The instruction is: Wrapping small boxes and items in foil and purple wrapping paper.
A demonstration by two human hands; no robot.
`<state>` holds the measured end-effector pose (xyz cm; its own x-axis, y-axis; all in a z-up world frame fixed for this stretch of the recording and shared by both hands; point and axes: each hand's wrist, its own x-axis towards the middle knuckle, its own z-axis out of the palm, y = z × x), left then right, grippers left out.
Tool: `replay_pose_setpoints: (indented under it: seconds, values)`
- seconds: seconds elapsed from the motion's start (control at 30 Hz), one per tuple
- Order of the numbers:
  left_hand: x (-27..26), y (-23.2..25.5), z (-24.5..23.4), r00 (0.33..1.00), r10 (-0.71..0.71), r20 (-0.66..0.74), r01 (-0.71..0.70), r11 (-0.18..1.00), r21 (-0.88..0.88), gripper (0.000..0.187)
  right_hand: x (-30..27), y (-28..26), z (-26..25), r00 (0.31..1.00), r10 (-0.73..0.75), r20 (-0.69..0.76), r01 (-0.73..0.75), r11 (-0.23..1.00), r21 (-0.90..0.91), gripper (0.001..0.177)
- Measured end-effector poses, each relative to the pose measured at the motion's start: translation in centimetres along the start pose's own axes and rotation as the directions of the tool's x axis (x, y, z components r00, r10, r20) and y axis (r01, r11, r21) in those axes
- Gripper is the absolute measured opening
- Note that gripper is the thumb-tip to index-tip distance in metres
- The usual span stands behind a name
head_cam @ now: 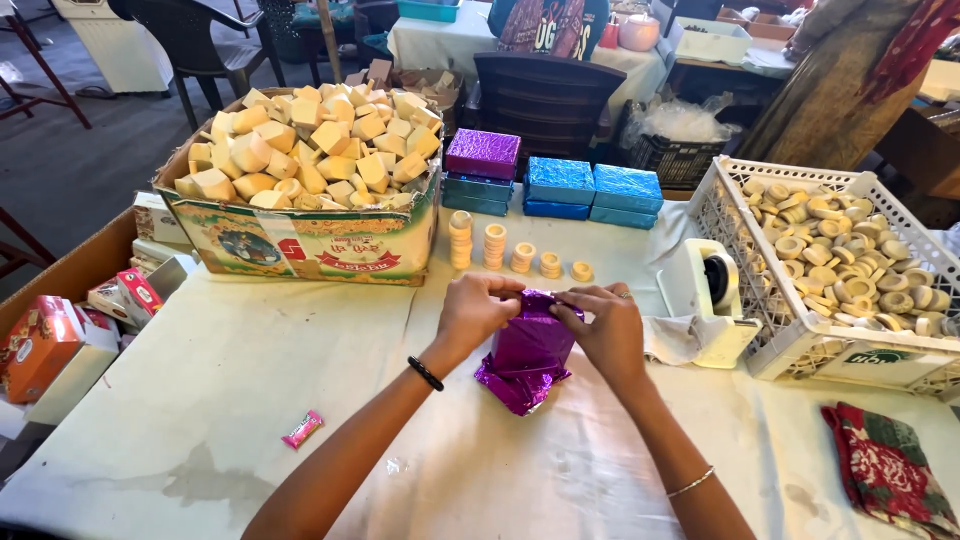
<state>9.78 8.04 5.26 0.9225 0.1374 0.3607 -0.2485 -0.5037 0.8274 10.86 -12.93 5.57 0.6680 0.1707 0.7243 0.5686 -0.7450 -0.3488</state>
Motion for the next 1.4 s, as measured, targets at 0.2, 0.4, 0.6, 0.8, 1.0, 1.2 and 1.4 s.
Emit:
replay_pose_setpoints:
  seconds: [0.2, 0.4, 0.6, 0.8, 1.0, 1.2, 1.4]
  values:
    - [-0.2, 0.4, -0.1, 0.97, -0.198, 0.144, 0.238, 0.9, -0.366, 0.026, 0.6, 3.0, 0.2, 0.956, 0.108, 0.274, -0.182, 0.948, 0.261, 0.02]
    - [-0.7, 0.3, 1.0, 0.987, -0.136, 0.085, 0.16, 0.889, -0.429, 0.023, 0.8, 1.6, -0.7, 0.95, 0.204, 0.238, -0.251, 0.95, 0.187, 0.023]
    - [-2.1, 3.6, -0.5, 0.999, -0.032, -0.016, 0.031, 0.999, -0.016, 0.028, 0.5, -0.3, -1.4, 0.992, -0.018, 0.121, 0.015, 1.0, 0.027, 0.032]
    - [-2.1, 4.1, -0.8, 0.985, 0.172, -0.033, -0.147, 0.913, 0.38, 0.017, -0.1, -1.7, -1.6, 0.978, -0.209, 0.011, 0.209, 0.967, -0.146, 0.016]
    - [-1.7, 1.6, -0.3, 0.862, 0.505, 0.032, -0.455, 0.745, 0.488, 0.01, 0.4, -1.0, -1.7, 0.949, -0.314, -0.014, 0.31, 0.941, -0.134, 0.024]
    - [-2.4, 2.6, -2.2, 0.88, 0.452, 0.146, -0.473, 0.858, 0.2, 0.037, -0.1, -0.6, -1.1, 0.94, -0.339, 0.029, 0.339, 0.927, -0.16, 0.014]
    - [-3.2, -0.6, -1.0, 0.864, 0.482, 0.141, -0.501, 0.852, 0.154, 0.034, -0.5, -0.1, -1.6, 0.881, -0.471, 0.05, 0.468, 0.85, -0.24, 0.017]
